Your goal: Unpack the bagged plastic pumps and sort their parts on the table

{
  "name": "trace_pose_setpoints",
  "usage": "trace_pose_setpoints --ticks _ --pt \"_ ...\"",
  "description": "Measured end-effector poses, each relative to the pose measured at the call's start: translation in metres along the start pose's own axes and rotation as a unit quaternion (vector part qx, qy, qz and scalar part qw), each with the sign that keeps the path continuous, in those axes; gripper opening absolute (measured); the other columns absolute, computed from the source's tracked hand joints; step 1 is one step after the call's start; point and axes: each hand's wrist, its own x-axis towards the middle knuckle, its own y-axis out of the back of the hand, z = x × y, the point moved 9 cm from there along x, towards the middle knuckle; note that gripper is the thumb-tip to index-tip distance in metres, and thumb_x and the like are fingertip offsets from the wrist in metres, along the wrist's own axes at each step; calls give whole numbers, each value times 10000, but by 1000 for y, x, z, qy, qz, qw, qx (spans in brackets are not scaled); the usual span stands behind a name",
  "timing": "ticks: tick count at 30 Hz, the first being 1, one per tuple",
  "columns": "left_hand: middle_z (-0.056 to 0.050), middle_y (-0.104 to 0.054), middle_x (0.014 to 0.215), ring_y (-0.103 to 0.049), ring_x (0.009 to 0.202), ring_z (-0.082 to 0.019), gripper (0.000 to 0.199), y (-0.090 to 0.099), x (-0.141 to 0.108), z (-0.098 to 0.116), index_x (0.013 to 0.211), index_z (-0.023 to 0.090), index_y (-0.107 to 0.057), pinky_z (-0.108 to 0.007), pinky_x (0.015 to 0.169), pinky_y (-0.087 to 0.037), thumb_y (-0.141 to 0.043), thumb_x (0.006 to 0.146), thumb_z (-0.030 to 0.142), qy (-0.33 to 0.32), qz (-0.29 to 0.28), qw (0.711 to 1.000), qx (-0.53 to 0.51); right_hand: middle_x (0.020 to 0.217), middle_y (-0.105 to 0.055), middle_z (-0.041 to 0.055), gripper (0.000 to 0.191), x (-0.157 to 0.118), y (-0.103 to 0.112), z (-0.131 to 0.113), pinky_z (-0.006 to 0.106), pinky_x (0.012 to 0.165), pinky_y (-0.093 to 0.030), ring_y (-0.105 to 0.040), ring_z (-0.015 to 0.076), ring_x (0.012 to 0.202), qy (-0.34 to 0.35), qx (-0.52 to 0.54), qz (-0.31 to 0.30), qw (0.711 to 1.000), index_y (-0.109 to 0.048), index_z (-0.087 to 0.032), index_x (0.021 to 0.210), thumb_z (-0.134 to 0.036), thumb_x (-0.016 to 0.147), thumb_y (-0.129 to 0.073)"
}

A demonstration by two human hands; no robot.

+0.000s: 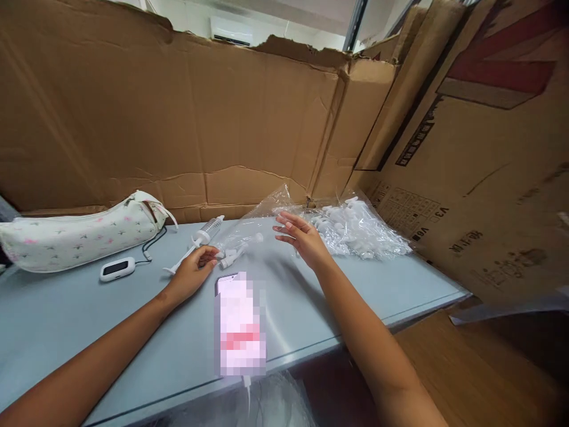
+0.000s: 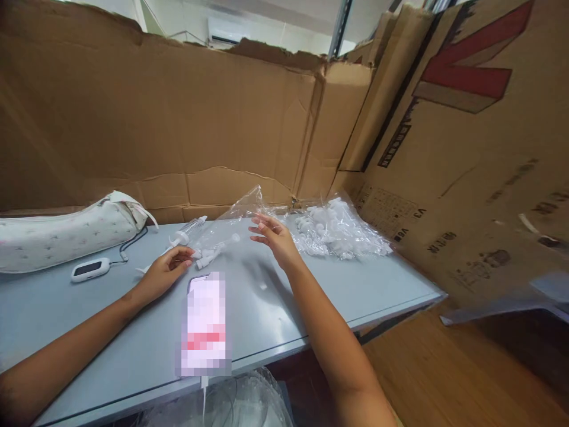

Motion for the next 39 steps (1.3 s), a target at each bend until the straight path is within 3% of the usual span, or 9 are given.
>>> trace_pose_setpoints --ticks 5,9,13,18,21,26,32,35,39 --pt "-61 -622 975 -585 887 -210 364 4 0 -1 1013 179 -570 -392 872 -457 -554 747 428 0 28 998 58 1160 -637 47 384 1 2 4 401 813 -538 -630 218 977 3 7 -5 1000 -656 -267 1022 -411 678 -744" --pt "-58 -627 970 -591 884 -210 382 -2 -1 -4 1041 177 -585 -378 850 -470 -547 761 435 16 1 998 58 1150 -639 31 356 1 5 9 400 820 -536 -626 209 988 -5 -19 -6 1000 -649 -283 1043 -402 715 -720" --pt "-50 -627 959 -594 892 -216 408 3 -1 -5 1138 211 -582 -366 843 -471 -569 779 407 13 22 996 82 1164 -631 13 337 3 11 1 408 861 -519 -624 193 986 29 -22 -3 999 -643 -300 1021 -422 714 -712" --pt "-63 -562 1190 -584 932 -207 429 -5 1 0 1222 240 -552 -357 844 -481 -529 818 383 -38 -17 991 127 1149 -633 24 313 5 17 -3 405 850 -521 -632 191 960 26 -17 16 999 -646 -293 1011 -408 725 -705" --pt "-66 -525 1252 -567 962 -209 460 -8 1 2 1259 239 -522 -373 856 -478 -499 833 409 -48 -32 987 153 1110 -648 22 304 4 13 -6 402 844 -526 -644 191 941 33 2 10 999 -647 -284 1002 -398 727 -708" --pt "-65 -571 1164 -569 979 -216 465 -8 -2 5 1261 238 -522 -375 863 -473 -494 839 432 -40 -33 984 171 1047 -677 9 298 -1 1 -7 407 885 -512 -656 191 943 33 42 -17 998 -640 -278 1015 -392 746 -698" --pt "-57 -558 1195 -572 969 -206 513 -9 -4 7 1303 253 -485 -369 875 -474 -507 833 456 -38 -41 985 164 1227 -608 12 366 -9 -14 -17 420 988 -447 -585 206 1111 56 31 -69 996 -599 -322 1133 -434 788 -649" --pt "-53 -546 1202 -571 951 -201 483 -11 -5 9 1277 256 -515 -367 868 -474 -500 836 453 -48 -49 982 175 1296 -554 23 469 -8 -18 -5 414 991 -447 -523 215 1187 34 6 -67 997 -565 -326 1187 -432 748 -689" --pt "-56 -561 1148 -567 927 -202 421 -14 -5 9 1203 237 -575 -368 857 -471 -478 840 426 -58 -64 978 192 1234 -580 84 491 -8 -27 30 416 952 -478 -580 210 1082 -69 -59 -54 994 -551 -253 1216 -392 763 -680"
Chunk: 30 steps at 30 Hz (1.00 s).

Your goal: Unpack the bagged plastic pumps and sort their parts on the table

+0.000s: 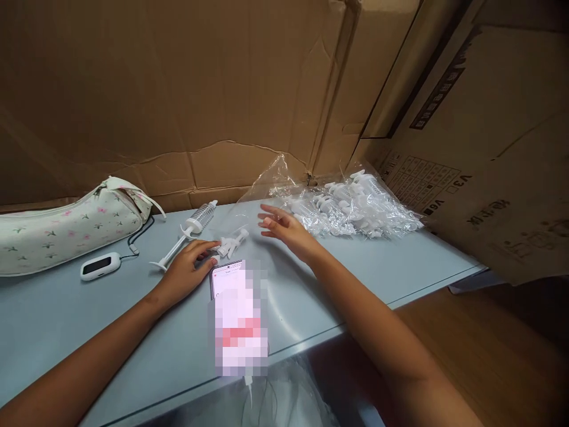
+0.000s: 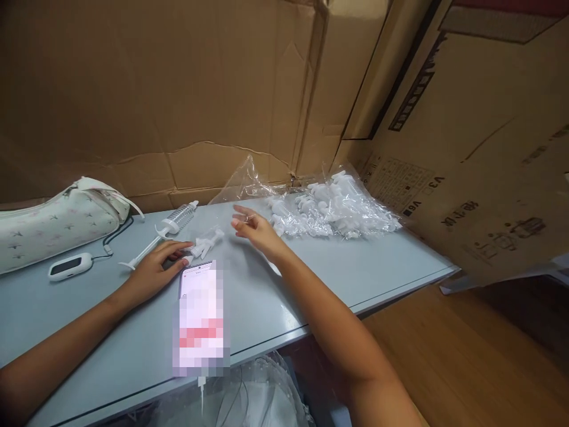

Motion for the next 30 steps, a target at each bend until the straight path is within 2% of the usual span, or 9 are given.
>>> trace_pose_setpoints --ticks 2,4,10,14,20,26,30 --pt "-57 -573 1096 -565 904 -202 411 0 0 0 1187 223 -582 -365 844 -470 -476 833 402 -1 2 1000 10 1223 -581 103 461 1 -6 10 422 921 -497 -612 205 1011 -34 -13 0 999 -538 -229 1236 -367 806 -632" --pt "-57 -578 1050 -560 875 -200 407 2 1 0 1179 209 -583 -360 827 -469 -473 827 381 2 10 1000 17 1234 -573 106 430 1 -9 11 423 894 -511 -625 202 981 -38 -3 1 999 -536 -229 1243 -360 837 -590" --pt "-54 -578 969 -545 840 -197 373 3 1 -1 1152 193 -585 -354 804 -457 -460 833 342 11 17 1000 23 1265 -571 43 404 -2 -3 -6 414 898 -517 -606 203 1051 41 68 -9 997 -575 -319 1205 -423 816 -616" --pt "-48 -576 958 -544 818 -192 343 5 0 2 1127 194 -582 -341 779 -458 -463 830 318 7 26 999 19 1289 -559 -1 377 -5 -5 -20 425 931 -495 -591 206 1097 85 79 -23 993 -589 -373 1180 -448 811 -617" --pt "-52 -574 970 -541 813 -184 300 6 -3 8 1095 186 -584 -322 753 -457 -447 842 270 -1 24 1000 13 1300 -553 -12 371 -8 6 -35 413 941 -487 -587 205 1106 124 87 25 988 -600 -372 1156 -451 795 -636" --pt "-49 -600 929 -552 844 -194 274 8 -7 12 1070 185 -585 -327 767 -449 -459 846 281 -1 30 1000 3 1142 -635 19 301 -6 26 -30 399 873 -520 -651 202 960 93 121 84 985 -633 -294 1070 -390 786 -653" --pt "-41 -621 888 -556 811 -187 282 12 -8 11 1067 192 -590 -322 743 -443 -473 843 316 6 44 999 -26 1056 -664 33 252 -3 27 -21 400 852 -525 -668 201 887 46 154 78 984 -632 -265 1029 -372 802 -609"
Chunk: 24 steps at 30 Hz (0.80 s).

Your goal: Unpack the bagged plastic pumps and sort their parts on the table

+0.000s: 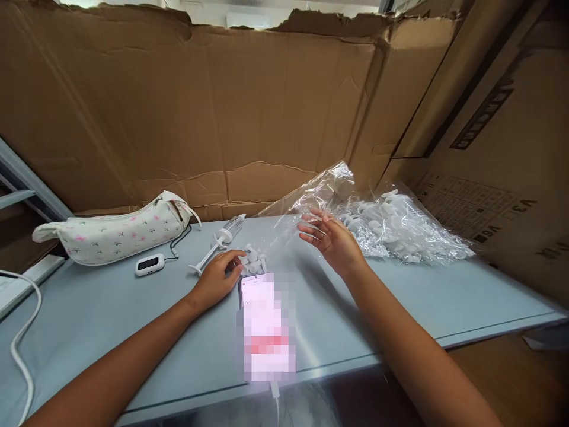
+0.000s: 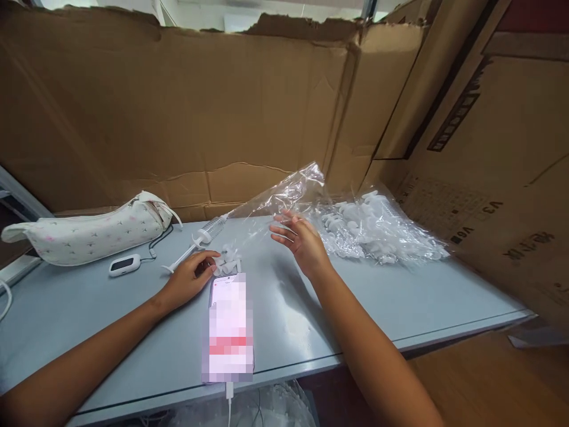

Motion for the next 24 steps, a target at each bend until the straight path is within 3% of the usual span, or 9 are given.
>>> trace_pose_setpoints --ticks 3,5,8,10,12,14,19,24 --pt "-46 -622 880 -552 792 -181 305 15 0 -4 1039 189 -598 -324 745 -442 -487 841 392 31 51 996 -69 973 -686 44 231 -2 -8 17 387 820 -531 -670 190 812 -70 8 -35 997 -644 -240 999 -353 811 -570" --pt "-67 -634 895 -567 810 -187 389 22 -1 -7 1059 172 -590 -326 745 -453 -460 852 475 67 67 981 -171 914 -698 49 223 -7 -20 28 375 792 -533 -668 186 786 -110 3 -77 991 -654 -224 979 -333 804 -568" --pt "-129 -633 1091 -606 917 -222 608 16 -5 3 1270 174 -475 -352 774 -481 -392 852 607 93 19 935 -341 887 -707 58 227 -21 -46 42 358 770 -529 -667 182 773 -149 -23 -159 976 -661 -210 976 -323 794 -586" --pt "-150 -545 1277 -613 994 -253 741 10 -9 18 1426 255 -266 -388 818 -491 -409 823 662 80 -27 909 -409 896 -707 63 243 -31 -60 51 335 748 -528 -662 167 751 -170 -40 -199 964 -660 -199 984 -348 803 -596" --pt "-143 -425 1407 -600 1055 -278 826 4 -15 31 1462 358 -70 -414 834 -500 -479 805 647 63 -56 897 -434 891 -703 63 266 -39 -70 58 309 721 -528 -656 149 722 -184 -53 -224 955 -655 -188 992 -379 818 -594" --pt "-117 -327 1476 -561 1129 -294 869 1 -19 37 1446 426 13 -419 831 -513 -562 808 559 55 -67 901 -425 916 -698 62 281 -44 -74 62 296 705 -527 -654 135 695 -189 -67 -234 951 -640 -194 1025 -385 824 -595" --pt "-81 -270 1507 -517 1188 -305 716 -1 -19 33 1444 388 -192 -424 844 -524 -569 836 408 79 -71 930 -351 1036 -659 63 342 -41 -69 58 305 667 -531 -666 147 702 -161 -83 -189 965 -587 -239 1109 -413 816 -609" --pt "-61 -245 1517 -584 1102 -283 597 -9 -18 30 1413 334 -332 -435 862 -522 -516 847 373 77 -108 939 -317 734 -635 15 329 -31 -59 53 255 513 -468 -596 119 555 -111 -142 -116 977 -635 -168 767 -484 700 -701"
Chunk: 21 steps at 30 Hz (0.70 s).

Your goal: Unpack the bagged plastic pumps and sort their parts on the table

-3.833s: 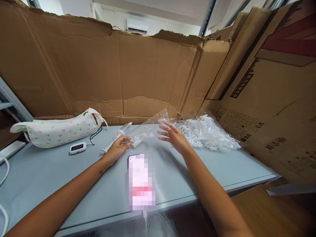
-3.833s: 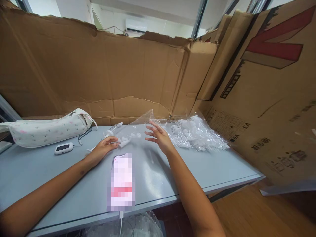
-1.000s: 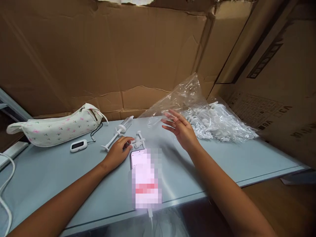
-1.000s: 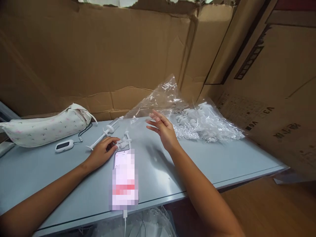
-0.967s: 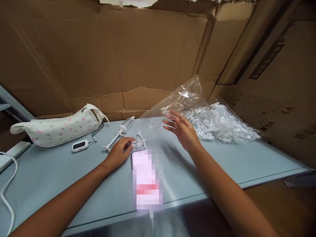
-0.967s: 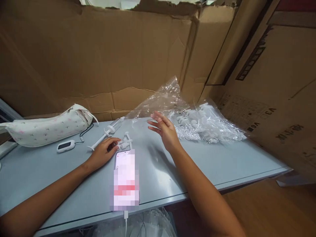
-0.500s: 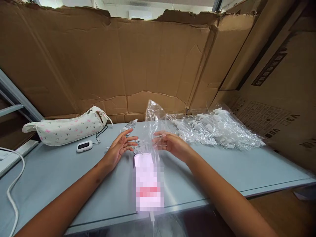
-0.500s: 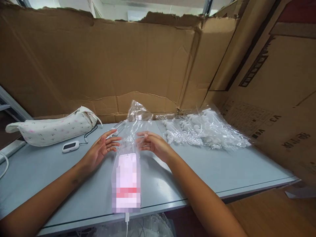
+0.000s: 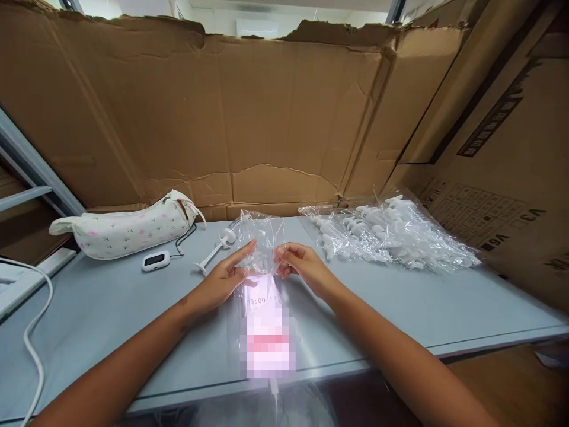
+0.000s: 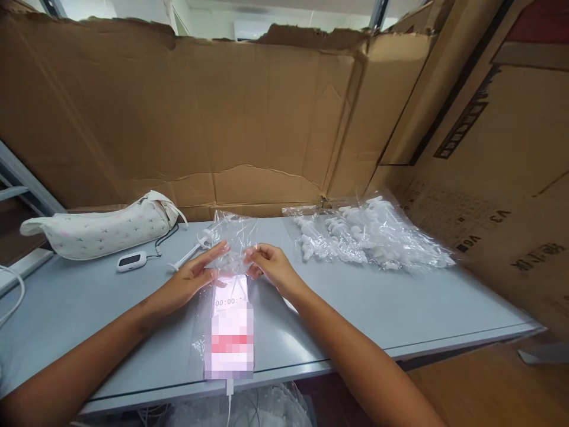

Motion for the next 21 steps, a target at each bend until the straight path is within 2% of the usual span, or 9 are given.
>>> trace_pose_setpoints --ticks 2,4,6,9,11,16,21 --pt "-49 -259 1511 -589 1100 -271 599 0 0 -2 1422 326 -312 -433 891 -510 -496 853 370 3 -8 1000 8 649 -618 0 345 3 3 0 249 491 -445 -574 112 518 9 -10 11 1000 -617 -163 669 -490 660 -725" --pt "-52 -311 1488 -586 1110 -260 607 3 0 -3 1433 308 -289 -420 914 -496 -483 861 367 7 -1 1000 20 619 -616 -1 343 5 8 -3 251 480 -432 -569 115 505 25 -10 27 999 -619 -165 651 -487 639 -738" --pt "-56 -335 1475 -578 1123 -253 603 9 -1 -2 1430 297 -299 -398 916 -494 -491 861 355 10 20 999 36 621 -620 5 331 6 13 -7 258 483 -434 -576 123 508 40 -7 45 998 -629 -168 662 -476 629 -746" --pt "-61 -306 1487 -582 1112 -245 605 15 -2 4 1427 298 -303 -371 885 -510 -507 859 340 -1 51 998 45 708 -646 12 339 4 15 -10 279 510 -461 -595 129 522 44 10 52 998 -644 -184 774 -477 636 -742" --pt "-65 -265 1506 -584 1111 -242 633 18 -4 10 1445 302 -248 -350 863 -521 -500 866 343 -18 70 997 40 739 -646 7 362 2 8 -7 277 515 -466 -586 119 520 26 8 26 999 -641 -193 836 -484 643 -737" --pt "-53 -62 1553 -601 1065 -230 694 20 -7 20 1462 347 -129 -295 733 -554 -498 875 355 -50 103 992 58 641 -596 -14 361 -5 -15 1 255 524 -443 -546 103 522 -20 -41 -59 997 -638 -174 776 -496 647 -736" --pt "-42 1 1556 -624 954 -162 730 19 -7 20 1454 393 -91 -239 637 -543 -508 866 274 -72 106 991 49 671 -625 -6 382 -12 -24 -1 256 532 -431 -563 111 538 -14 -52 -101 993 -652 -175 940 -496 733 -669"
